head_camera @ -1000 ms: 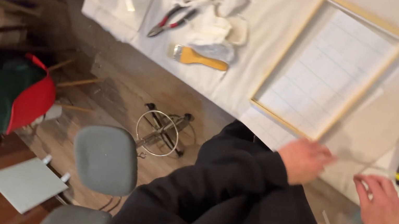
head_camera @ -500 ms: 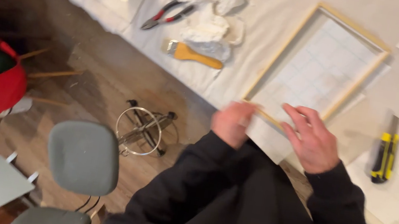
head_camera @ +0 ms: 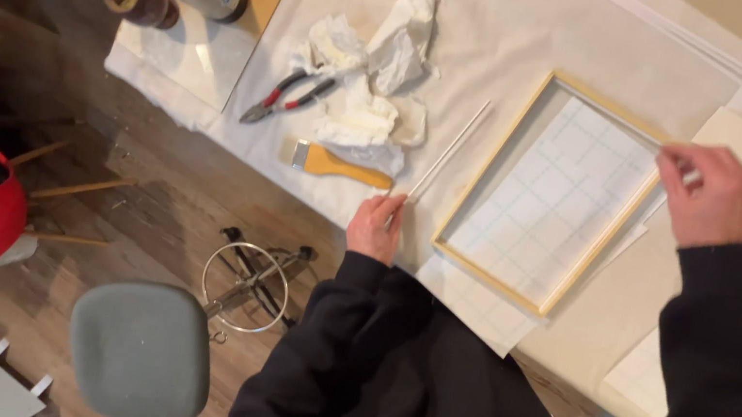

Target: Cutting and fitting spacers into a wooden picture frame as part of an artwork assembly process.

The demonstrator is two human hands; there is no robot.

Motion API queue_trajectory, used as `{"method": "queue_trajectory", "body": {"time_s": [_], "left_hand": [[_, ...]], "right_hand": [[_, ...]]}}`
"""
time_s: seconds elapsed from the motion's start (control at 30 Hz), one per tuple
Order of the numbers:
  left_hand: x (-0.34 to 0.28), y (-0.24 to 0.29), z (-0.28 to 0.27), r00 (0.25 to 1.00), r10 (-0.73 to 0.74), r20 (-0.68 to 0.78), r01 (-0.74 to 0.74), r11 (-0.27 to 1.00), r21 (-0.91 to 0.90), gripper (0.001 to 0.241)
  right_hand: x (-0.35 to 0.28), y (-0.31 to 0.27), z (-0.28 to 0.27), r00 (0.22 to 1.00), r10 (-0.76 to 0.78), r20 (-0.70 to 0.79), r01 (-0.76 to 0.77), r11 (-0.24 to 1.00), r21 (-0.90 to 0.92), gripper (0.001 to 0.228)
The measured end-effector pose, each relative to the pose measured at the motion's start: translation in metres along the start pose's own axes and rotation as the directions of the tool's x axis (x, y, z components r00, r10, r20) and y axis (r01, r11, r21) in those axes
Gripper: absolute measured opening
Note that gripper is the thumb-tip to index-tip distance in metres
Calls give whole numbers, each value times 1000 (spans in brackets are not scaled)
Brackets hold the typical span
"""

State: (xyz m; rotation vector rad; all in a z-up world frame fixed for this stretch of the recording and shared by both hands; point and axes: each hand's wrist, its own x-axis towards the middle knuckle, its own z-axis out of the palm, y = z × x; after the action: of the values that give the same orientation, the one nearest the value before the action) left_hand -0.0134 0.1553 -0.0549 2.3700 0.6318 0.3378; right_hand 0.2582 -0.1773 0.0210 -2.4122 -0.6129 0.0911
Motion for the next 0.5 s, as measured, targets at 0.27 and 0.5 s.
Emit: {"method": "queue_trajectory", "body": {"time_s": [0.27, 0.5], "left_hand": [[19, 4, -13, 993, 112, 32, -114, 991, 74, 19], [33, 12, -14, 984, 155, 85, -163, 982, 96, 22]], "right_hand": [[119, 44, 69, 986, -163, -29, 156, 973, -171, 27], [141, 50, 101, 984, -158, -84, 119, 930, -348, 30]]}}
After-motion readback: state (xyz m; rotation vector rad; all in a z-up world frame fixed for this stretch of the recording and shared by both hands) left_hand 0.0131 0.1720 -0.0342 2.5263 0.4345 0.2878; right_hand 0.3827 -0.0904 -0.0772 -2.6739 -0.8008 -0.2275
